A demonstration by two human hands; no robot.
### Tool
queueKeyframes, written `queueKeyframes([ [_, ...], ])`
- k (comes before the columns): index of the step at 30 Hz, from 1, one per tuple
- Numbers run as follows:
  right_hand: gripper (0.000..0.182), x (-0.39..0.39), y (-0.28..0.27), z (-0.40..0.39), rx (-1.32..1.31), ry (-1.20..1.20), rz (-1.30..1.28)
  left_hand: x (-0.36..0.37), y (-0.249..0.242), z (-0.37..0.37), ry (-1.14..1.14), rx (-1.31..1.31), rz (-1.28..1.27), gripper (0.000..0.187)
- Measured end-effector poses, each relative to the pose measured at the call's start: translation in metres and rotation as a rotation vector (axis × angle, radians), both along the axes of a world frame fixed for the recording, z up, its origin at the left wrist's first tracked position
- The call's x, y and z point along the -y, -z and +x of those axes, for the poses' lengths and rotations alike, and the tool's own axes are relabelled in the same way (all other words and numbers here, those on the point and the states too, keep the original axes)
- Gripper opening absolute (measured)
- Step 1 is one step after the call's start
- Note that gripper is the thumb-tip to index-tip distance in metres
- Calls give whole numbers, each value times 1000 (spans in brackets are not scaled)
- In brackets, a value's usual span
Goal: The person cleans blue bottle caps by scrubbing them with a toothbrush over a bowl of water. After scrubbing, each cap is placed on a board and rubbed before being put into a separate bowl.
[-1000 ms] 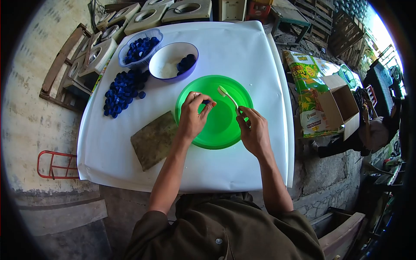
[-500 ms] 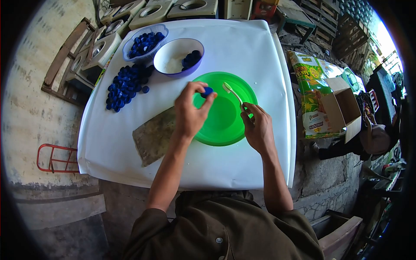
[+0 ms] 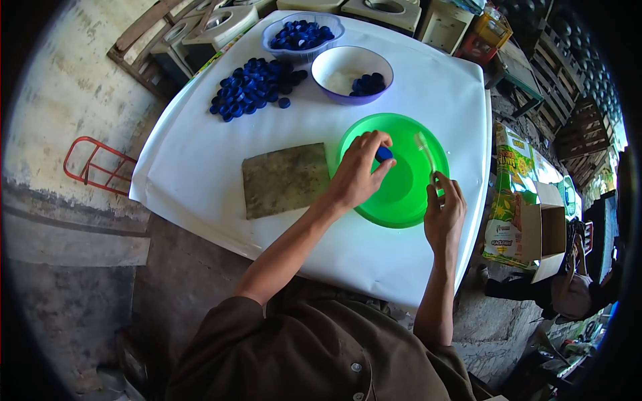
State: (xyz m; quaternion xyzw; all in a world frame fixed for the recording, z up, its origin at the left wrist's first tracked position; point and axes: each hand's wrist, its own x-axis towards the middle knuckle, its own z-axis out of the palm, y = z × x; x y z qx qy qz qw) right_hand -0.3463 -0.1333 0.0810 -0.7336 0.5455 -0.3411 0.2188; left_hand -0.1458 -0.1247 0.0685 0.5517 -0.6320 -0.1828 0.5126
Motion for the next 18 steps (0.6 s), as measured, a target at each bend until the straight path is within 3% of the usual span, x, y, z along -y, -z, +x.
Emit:
queueKeyframes([
  [2, 24, 5, 6, -4, -149, -96, 22, -3, -5, 12, -24, -96, -68, 29],
  [6, 23, 7, -6, 6, -131, -36, -4, -22, 1, 52, -196, -197, -206, 27],
  [12, 18, 21, 9, 18, -285, -241, -116, -75, 42, 105, -410, 28, 24, 33],
  [18, 14, 32, 26, 41, -396, -264, -8, -107, 75, 118, -443, 221, 170, 41],
])
